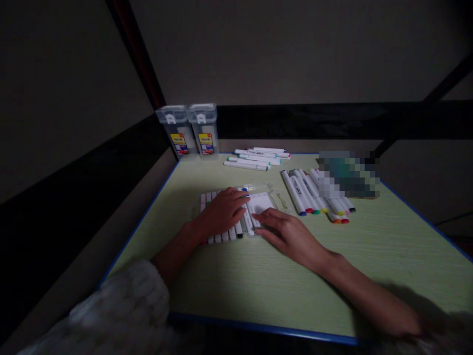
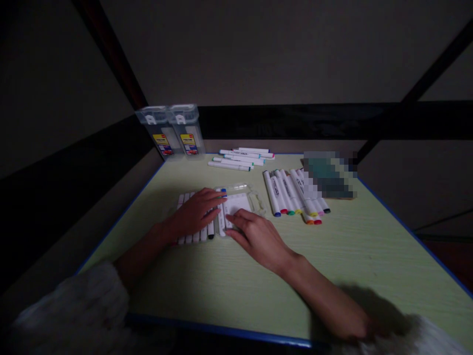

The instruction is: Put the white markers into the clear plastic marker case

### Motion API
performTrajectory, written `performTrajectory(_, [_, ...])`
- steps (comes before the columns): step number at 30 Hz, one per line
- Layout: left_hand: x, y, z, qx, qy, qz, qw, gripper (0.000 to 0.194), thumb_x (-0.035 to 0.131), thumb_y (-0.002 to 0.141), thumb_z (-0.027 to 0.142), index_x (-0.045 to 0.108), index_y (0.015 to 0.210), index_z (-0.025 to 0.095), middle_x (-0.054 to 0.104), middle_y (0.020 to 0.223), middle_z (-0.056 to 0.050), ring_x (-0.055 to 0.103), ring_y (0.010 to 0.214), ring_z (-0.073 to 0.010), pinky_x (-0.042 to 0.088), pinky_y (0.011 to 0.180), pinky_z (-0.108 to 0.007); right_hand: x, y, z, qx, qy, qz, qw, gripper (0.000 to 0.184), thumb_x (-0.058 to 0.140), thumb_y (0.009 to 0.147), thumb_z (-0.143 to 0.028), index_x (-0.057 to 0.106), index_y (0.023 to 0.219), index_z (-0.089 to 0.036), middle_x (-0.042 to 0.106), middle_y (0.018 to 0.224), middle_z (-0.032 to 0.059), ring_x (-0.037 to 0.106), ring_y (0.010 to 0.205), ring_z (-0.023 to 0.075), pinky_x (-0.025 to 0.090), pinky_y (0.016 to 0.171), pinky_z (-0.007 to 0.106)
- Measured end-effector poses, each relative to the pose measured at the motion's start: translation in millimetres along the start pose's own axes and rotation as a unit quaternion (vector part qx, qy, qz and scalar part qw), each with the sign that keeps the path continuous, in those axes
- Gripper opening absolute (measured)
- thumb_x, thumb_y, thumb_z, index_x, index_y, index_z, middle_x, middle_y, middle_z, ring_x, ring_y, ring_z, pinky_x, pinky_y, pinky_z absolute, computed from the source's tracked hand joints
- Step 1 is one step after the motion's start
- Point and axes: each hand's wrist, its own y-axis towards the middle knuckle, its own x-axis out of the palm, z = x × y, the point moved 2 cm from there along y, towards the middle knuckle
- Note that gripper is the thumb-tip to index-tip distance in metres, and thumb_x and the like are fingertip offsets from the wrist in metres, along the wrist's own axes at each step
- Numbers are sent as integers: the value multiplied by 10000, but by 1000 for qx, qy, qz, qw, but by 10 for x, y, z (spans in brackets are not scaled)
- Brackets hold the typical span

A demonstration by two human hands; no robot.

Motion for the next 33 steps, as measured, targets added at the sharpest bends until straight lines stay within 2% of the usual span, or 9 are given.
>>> performTrajectory(8, [6, 1, -15, -5, -1, -4, 1000, 318, 395, 830, 210, 533, 1100, 113, 533, 1179, -89, 430, 1057, -198, 366, 931, -374, -2, -17, -5, -15, -50, -12, 999, 403, 392, 860, -381, 516, 1146, -126, 548, 935, 93, 547, 856, 195, 463, 762, 345])
performTrajectory(14, [2, 2, -13, -14, -9, -10, 1000, 314, 395, 832, 221, 534, 1099, 133, 534, 1182, -85, 436, 1057, -199, 376, 913, -397, -20, -19, -3, -33, -87, -33, 995, 494, 478, 806, -405, 485, 1188, -92, 539, 913, 104, 536, 866, 222, 463, 763, 362])
performTrajectory(25, [-17, 16, -8, -15, -9, -20, 1000, 309, 391, 837, 224, 549, 1084, 128, 532, 1181, -82, 432, 1070, -203, 370, 926, -383, -6, -20, -12, -40, -96, -29, 994, 366, 453, 834, -315, 533, 1126, -110, 559, 885, 103, 545, 846, 215, 459, 768, 362])
performTrajectory(33, [7, 4, -23, -5, -10, -9, 1000, 303, 397, 837, 223, 547, 1080, 123, 529, 1173, -94, 427, 1077, -203, 370, 924, -382, 8, -19, 5, -44, -93, -22, 994, 384, 440, 840, -325, 517, 1145, -105, 569, 933, 109, 540, 889, 215, 456, 797, 370])
